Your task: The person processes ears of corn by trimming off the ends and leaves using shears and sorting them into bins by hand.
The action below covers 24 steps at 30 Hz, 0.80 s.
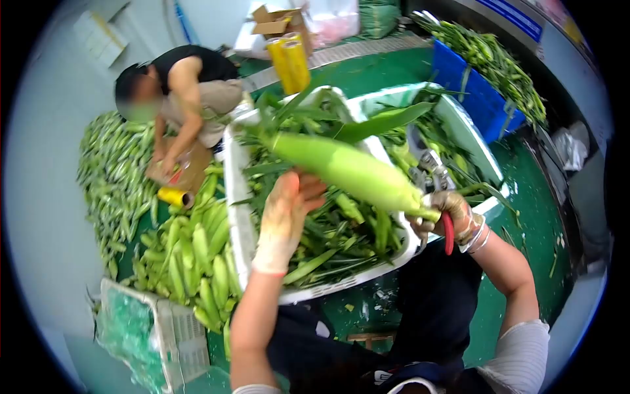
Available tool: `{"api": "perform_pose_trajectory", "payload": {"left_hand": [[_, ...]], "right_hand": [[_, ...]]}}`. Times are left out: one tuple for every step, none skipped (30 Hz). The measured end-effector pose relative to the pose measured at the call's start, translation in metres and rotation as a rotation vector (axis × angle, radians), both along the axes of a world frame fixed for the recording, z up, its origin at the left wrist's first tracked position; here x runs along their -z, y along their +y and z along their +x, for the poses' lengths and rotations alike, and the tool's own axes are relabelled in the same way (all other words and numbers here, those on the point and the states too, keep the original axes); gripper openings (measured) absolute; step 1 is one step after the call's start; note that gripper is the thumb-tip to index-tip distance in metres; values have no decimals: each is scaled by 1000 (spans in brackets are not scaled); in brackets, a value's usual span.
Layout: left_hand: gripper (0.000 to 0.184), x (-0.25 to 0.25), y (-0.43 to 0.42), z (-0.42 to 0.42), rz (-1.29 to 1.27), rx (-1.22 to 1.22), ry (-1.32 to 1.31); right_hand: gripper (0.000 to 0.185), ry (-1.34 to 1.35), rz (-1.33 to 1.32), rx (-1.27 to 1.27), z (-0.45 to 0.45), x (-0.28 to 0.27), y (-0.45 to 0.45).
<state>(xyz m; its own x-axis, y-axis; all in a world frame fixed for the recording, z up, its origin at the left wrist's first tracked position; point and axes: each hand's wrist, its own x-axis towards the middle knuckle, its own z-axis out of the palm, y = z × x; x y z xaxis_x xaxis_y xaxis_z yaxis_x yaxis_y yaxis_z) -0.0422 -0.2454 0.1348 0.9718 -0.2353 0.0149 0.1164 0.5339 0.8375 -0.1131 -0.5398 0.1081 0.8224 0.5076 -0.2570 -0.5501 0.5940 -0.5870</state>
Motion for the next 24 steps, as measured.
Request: {"api": "perform_pose_trajectory", "payload": {"left_hand": [[48, -1, 8, 5, -163, -76, 86], [46, 2, 22, 11, -262, -150, 211], [45, 11, 35, 17, -371, -217, 339], [41, 30, 56, 27, -393, -250, 325], [39, 34, 75, 30, -483, -277, 349], [40, 39, 94, 31, -520, -390, 372], [41, 43, 113, 33, -556, -503, 386], [42, 52, 134, 40, -571, -601, 379], [43, 54, 148, 44, -590, -696, 371], [44, 57, 159, 49, -604, -741, 433], [44, 58, 163, 49, -605, -745, 428], [44, 61, 164, 49, -594, -706, 451], [44, 66, 163, 50, -584, -665, 476], [45, 69, 159, 49, -543, -651, 509], [45, 73, 158, 47, -555, -613, 554], [44, 79, 153, 45, -557, -581, 557], [44, 81, 146, 42, -558, -551, 557], [40, 89, 141, 44, -556, -486, 507], [34, 97, 138, 46, -500, -470, 571], [32, 96, 132, 43, -458, -449, 631], [30, 92, 126, 40, -415, -423, 690], [30, 91, 123, 38, -412, -417, 696], [30, 92, 121, 38, -377, -470, 731], [30, 92, 119, 39, -347, -523, 765]], "right_hand": [[45, 9, -191, -53, 0, -7, 23], [41, -117, -328, -147, 4, -5, 43], [38, -242, -469, -235, 9, 3, 56], [30, -488, -535, -247, 16, 16, 62], [27, -527, -542, -119, 21, 32, 78], [28, -475, -601, -33, 20, 27, 100], [30, -429, -656, 54, 21, 22, 119], [33, -597, -959, 139, 18, 32, 131], [46, -764, -1550, -58, 11, 17, 140], [56, -823, -1617, 35, 4, 24, 150], [66, -874, -1681, 132, -3, 33, 162], [77, -986, -1841, 181, 1, 38, 175], [80, -912, -1786, 84, 4, 38, 179], [74, -1011, -1871, 218, 9, 39, 187], [70, -1112, -1949, 355, 14, 37, 195], [77, -1110, -1826, 322, 19, 30, 193], [83, -1208, -1834, 365, 24, 26, 195], [83, -1298, -1839, 426, 30, 25, 196], [83, -1384, -1844, 487, 34, 25, 196], [79, -1385, -1752, 469, 36, 16, 195], [67, -1376, -1633, 434, 38, 10, 192], [60, -1327, -1599, 391, 37, 10, 191], [52, -1279, -1566, 349, 37, 10, 188], [44, -1214, -1470, 316, 40, 24, 183]]}}
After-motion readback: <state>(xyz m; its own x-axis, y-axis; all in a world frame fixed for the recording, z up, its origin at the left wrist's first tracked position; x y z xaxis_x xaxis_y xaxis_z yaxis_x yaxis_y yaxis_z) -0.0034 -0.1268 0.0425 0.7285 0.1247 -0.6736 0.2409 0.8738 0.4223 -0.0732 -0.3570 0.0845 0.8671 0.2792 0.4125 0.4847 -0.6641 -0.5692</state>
